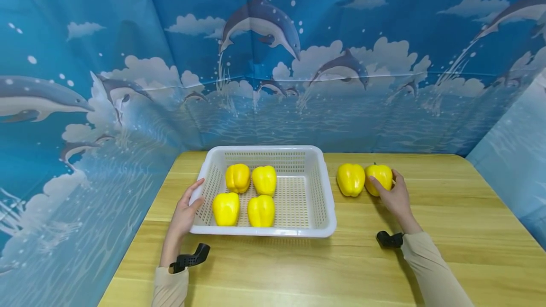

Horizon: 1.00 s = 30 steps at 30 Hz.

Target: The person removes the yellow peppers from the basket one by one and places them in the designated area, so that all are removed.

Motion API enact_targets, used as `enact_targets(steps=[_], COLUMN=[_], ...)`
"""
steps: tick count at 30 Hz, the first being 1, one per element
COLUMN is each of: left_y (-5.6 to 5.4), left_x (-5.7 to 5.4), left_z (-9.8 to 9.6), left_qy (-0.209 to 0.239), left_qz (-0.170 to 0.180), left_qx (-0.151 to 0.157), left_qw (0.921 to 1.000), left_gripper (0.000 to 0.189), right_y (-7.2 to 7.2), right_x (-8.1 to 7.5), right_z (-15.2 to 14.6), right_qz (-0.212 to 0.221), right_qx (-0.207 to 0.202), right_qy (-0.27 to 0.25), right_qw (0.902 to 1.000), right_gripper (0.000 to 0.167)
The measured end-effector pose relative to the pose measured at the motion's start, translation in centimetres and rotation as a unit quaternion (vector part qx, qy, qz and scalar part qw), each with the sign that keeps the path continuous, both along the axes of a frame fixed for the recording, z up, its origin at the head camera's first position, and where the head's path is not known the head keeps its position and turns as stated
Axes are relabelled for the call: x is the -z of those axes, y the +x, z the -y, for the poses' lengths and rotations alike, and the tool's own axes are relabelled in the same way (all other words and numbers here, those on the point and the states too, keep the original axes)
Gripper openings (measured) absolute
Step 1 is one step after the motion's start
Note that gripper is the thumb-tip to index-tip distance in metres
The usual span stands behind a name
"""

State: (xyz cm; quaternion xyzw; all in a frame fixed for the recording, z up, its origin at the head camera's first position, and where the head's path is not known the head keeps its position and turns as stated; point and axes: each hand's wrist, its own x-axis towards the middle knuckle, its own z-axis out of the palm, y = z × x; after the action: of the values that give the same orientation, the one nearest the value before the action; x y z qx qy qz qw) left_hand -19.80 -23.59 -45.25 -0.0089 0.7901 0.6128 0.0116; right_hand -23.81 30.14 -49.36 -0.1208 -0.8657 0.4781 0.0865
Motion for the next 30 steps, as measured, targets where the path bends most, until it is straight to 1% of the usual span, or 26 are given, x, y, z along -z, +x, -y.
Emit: enact_targets(steps=[6,9,12,17,21,24,28,30], left_y=[0.0,0.0,0.0,0.0,0.0,0.0,0.0,0.0], left_x=[-0.1,-0.1,-0.1,0.0,-0.1,-0.1,0.0,0.0], left_z=[-0.1,-0.1,-0.1,0.0,-0.1,-0.1,-0.1,0.0], left_qy=[0.009,0.009,0.009,0.008,0.008,0.01,0.01,0.009], left_qz=[-0.001,0.001,-0.001,-0.002,0.0,0.0,-0.001,-0.001], left_qx=[0.004,0.003,0.003,0.003,0.002,0.003,0.003,0.003], left_qw=[0.9999,1.0,1.0,1.0,1.0,1.0,0.9999,1.0], left_gripper=[0.049,0.049,0.049,0.049,0.049,0.049,0.049,0.049], right_y=[0.1,0.2,0.2,0.4,0.6,0.7,0.9,1.0], right_x=[-0.1,-0.2,-0.5,-1.5,-2.8,-3.8,-5.1,-5.7], right_z=[0.0,0.1,0.3,1.0,2.2,3.3,4.8,5.5], right_qz=[-0.007,-0.014,-0.038,-0.101,-0.152,-0.199,-0.26,-0.283], right_qx=[0.0,0.011,0.027,0.051,0.063,0.069,0.06,0.051], right_qy=[-0.008,-0.013,-0.015,-0.011,-0.008,-0.005,-0.002,-0.004], right_qw=[0.9999,0.9998,0.9988,0.9935,0.9863,0.9776,0.9637,0.9578], right_gripper=[0.093,0.09,0.086,0.074,0.062,0.053,0.042,0.037])
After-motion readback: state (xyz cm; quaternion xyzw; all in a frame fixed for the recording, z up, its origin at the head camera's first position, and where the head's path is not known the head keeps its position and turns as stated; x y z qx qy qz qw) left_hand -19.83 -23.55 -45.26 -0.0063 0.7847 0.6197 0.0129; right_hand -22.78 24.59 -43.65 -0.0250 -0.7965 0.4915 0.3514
